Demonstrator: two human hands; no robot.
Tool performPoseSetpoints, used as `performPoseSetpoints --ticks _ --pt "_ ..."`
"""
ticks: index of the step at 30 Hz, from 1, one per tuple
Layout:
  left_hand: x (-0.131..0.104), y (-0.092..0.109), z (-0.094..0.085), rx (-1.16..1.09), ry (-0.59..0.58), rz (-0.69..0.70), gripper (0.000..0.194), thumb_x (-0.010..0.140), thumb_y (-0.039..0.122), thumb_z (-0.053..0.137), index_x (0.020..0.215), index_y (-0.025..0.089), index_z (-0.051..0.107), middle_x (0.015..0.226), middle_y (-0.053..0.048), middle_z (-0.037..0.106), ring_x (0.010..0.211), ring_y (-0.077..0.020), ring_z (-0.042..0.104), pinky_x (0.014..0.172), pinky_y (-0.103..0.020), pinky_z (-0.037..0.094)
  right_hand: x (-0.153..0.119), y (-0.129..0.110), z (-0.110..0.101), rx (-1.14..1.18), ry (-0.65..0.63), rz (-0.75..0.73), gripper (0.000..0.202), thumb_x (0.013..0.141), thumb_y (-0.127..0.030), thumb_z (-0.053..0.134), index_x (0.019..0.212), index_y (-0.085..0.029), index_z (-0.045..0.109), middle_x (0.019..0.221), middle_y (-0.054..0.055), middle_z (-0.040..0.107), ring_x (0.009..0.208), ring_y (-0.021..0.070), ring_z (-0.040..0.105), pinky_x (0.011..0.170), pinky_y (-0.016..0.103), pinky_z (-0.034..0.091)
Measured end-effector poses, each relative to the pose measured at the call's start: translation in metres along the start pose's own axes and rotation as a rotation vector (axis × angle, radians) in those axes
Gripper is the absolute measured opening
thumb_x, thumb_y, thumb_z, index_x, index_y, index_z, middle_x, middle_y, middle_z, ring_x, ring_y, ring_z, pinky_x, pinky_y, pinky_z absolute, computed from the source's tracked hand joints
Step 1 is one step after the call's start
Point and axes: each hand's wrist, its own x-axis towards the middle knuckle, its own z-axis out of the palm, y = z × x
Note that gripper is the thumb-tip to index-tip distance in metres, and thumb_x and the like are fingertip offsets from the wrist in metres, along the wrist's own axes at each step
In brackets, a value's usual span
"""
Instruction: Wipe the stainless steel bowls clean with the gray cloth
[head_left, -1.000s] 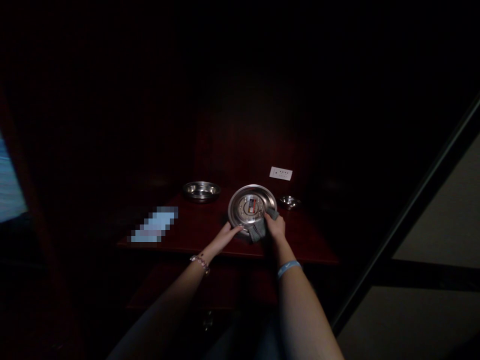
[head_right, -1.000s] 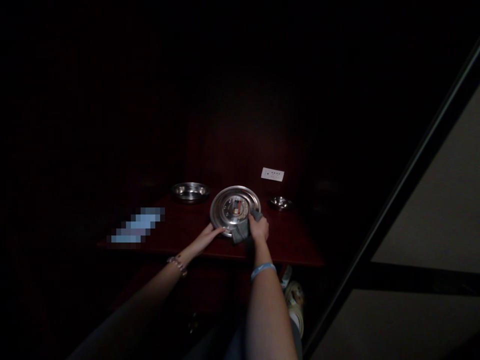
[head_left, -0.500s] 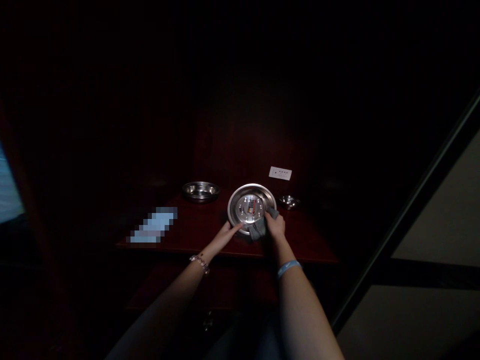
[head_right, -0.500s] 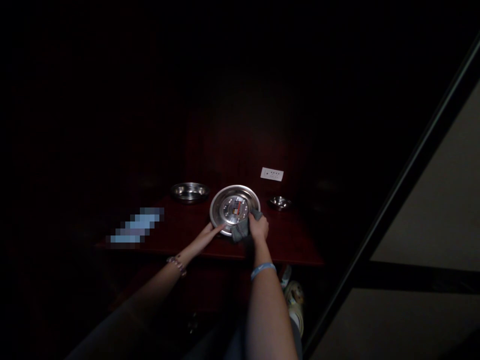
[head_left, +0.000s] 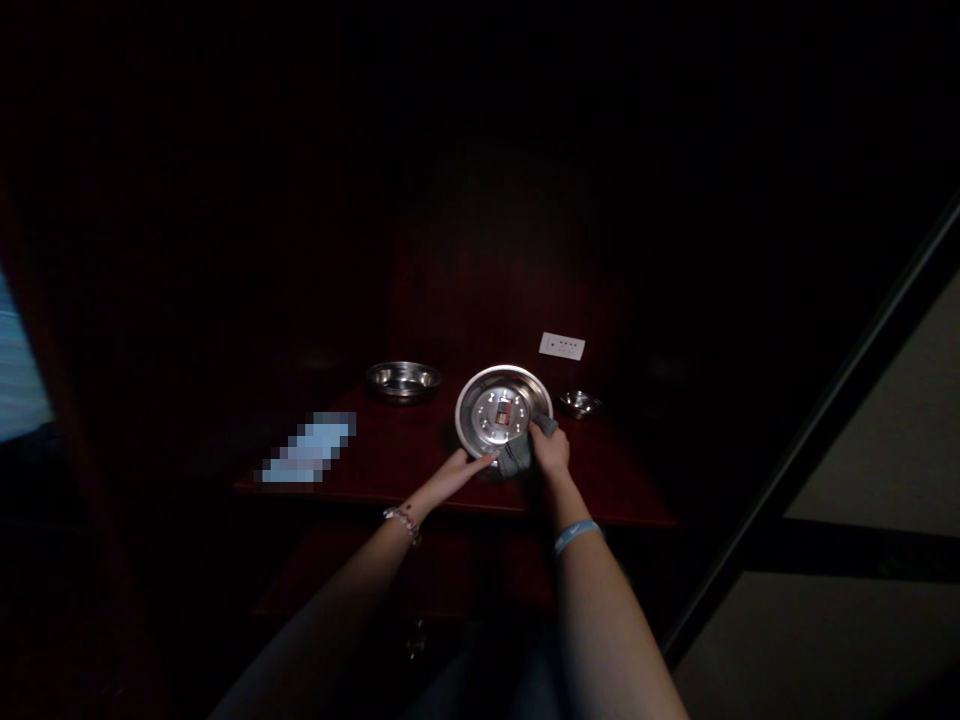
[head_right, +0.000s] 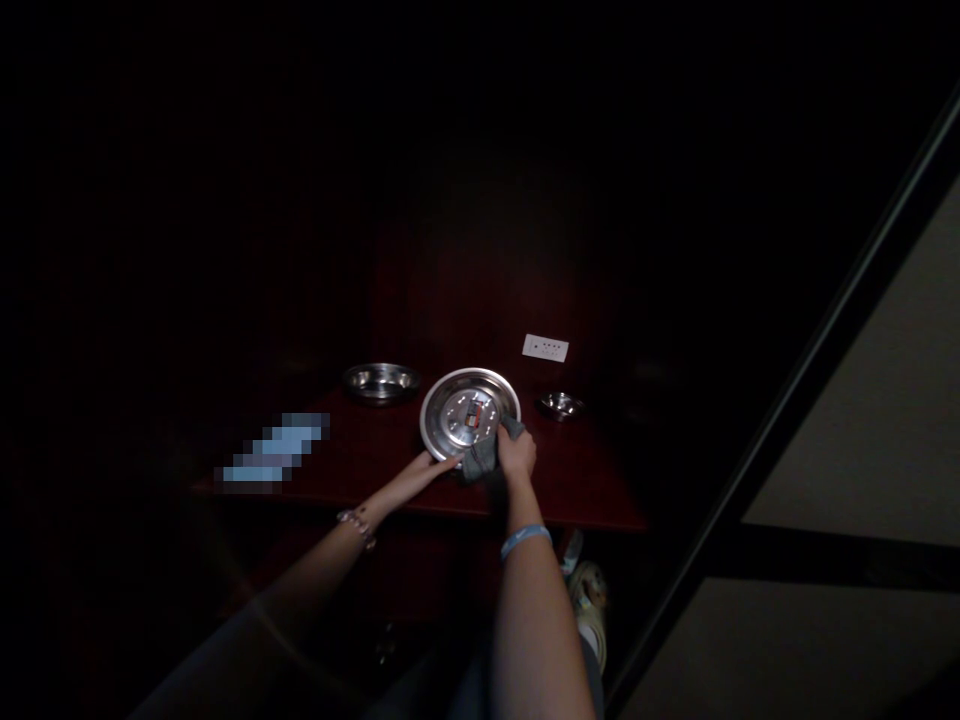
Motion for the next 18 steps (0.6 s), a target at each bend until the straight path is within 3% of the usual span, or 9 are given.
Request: performPoseSetpoints --ticks 8,18 --pt "0.0006 -0.0028 -0.0032 0.007 0.057 -0.030 0.057 0.073 0.050 0.077 0.118 0.017 0.071 0.130 -0.011 0.070 0.129 -0.0320 0.059 0.118 -0.048 0.036 -0.0038 -0.0011 -0.0004 0.036 -0.022 -0.025 0.043 0.090 -0.047 0.057 0.119 -0.021 0.073 0.118 0.010 0.075 0.112 0.0231 0.070 0.093 0.029 0.054" --pt "-0.0001 -0.0012 -0.0053 -0.011 0.064 -0.044 0.058 0.071 0.049 0.079 0.117 0.015 0.071 0.131 -0.012 0.070 0.129 -0.0328 0.059 0.117 -0.048 0.036 -0.0079 -0.0024 -0.0049 -0.069 -0.029 -0.022 0.049 0.088 -0.050 0.059 0.122 -0.018 0.072 0.119 0.015 0.074 0.114 0.0276 0.069 0.093 0.032 0.054"
